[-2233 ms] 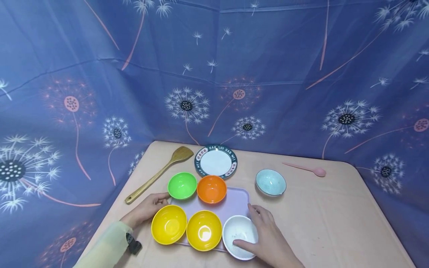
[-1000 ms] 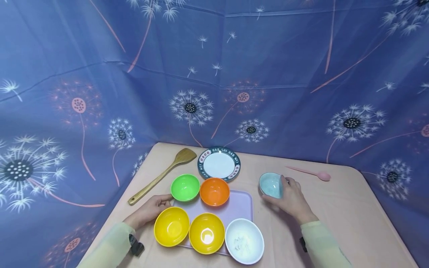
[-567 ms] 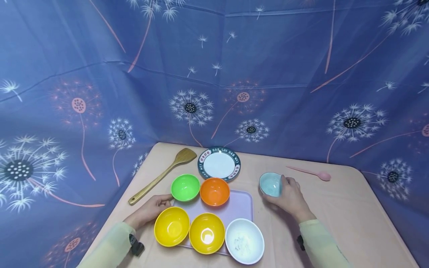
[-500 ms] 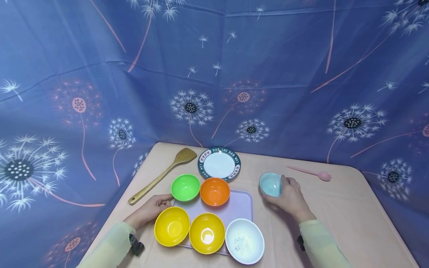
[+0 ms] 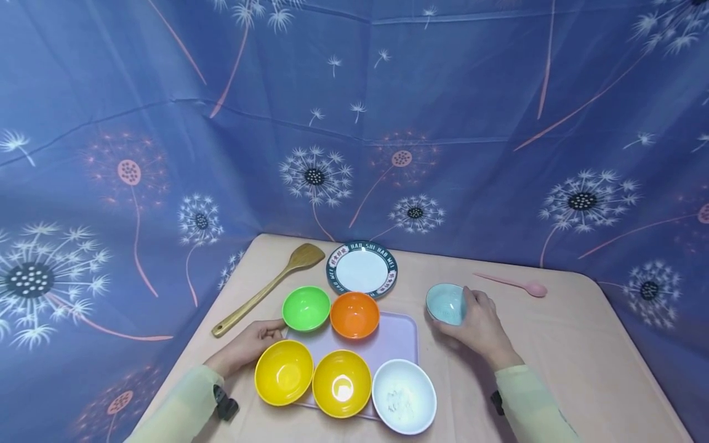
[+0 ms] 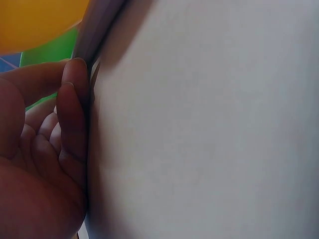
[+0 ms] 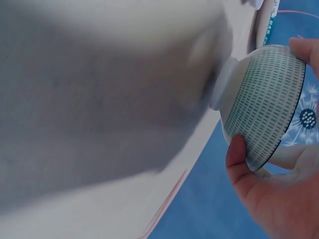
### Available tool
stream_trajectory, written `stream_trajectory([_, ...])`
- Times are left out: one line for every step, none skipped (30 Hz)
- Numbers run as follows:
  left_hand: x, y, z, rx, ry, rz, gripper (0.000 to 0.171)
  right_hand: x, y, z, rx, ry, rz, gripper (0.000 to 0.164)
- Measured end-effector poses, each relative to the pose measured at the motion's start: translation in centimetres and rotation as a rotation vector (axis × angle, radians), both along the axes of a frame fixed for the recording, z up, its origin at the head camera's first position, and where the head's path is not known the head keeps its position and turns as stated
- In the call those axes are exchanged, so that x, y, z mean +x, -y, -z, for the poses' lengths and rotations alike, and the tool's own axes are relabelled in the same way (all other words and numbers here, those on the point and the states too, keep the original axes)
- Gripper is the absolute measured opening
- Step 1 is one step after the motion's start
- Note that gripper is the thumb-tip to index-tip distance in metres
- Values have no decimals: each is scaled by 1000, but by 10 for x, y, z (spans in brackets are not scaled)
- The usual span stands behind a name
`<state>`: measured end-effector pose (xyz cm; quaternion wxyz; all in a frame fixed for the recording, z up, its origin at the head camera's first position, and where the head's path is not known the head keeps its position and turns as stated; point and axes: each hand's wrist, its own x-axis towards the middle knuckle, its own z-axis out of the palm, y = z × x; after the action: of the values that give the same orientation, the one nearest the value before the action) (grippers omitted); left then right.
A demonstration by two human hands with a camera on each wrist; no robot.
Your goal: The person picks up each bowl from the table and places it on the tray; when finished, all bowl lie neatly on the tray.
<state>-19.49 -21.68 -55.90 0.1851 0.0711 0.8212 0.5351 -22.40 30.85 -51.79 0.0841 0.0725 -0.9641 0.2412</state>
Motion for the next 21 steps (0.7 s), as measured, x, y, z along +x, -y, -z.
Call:
stream_trajectory([0,0,0,1,1,3,55,1,2,-2,-9,-6,-2,116])
stream_trajectory([0,0,0,0,2,6,55,2,4,-3,-19,-13,-8,116])
stream_trajectory([0,0,0,-1,1,7,55,3,7,-5,-28,-20,-13,116])
stream_trajectory([0,0,-1,0,3,5,55,4,9,-6,-37,-29,-20,115])
stream_trajectory([0,0,-1,-1,6,6,56,5,13,-7,-40,-35,-24,115])
stream_trajectory([0,0,-1,1,6,6,56,6,16,-8,-44,-41,-30,115])
stream_trajectory([1,-1,-1,2,5,5,56,7,19,-9,-45,-48,-34,115])
stream_trajectory([1,-1,-1,3,2,4,56,7,23,-10,-47,-54,-40,115])
stream_trajectory([1,-1,-1,5,2,3,55,8,26,-10,-51,-58,-45,114])
stream_trajectory([1,0,-1,10,1,2,55,9,30,-11,-57,-62,-49,113])
stream_trajectory([1,0,-1,13,1,5,55,9,34,-11,-57,-62,-52,113])
stream_trajectory([0,0,0,16,1,5,55,10,38,-11,-56,-61,-53,113])
stream_trajectory([0,0,0,19,1,6,55,11,42,-12,-56,-57,-54,114])
stream_trajectory([0,0,0,23,2,7,55,11,46,-12,-59,-46,-56,114])
stream_trajectory([0,0,0,25,3,8,56,12,50,-13,-56,-30,-55,115])
stream_trajectory([0,0,0,24,2,10,56,13,55,-13,-50,-15,-54,116])
stream_trajectory([0,0,-1,24,3,10,56,14,59,-13,-45,3,-54,117])
stream_trajectory([0,0,-1,22,4,10,56,16,63,-13,-41,22,-52,118])
stream_trajectory([0,0,-1,22,4,11,56,17,68,-13,-39,37,-52,118])
stream_trajectory([0,0,-1,21,7,11,56,18,72,-12,-39,49,-53,118])
stream_trajectory([0,0,-1,19,7,11,56,19,75,-12,-36,60,-54,118])
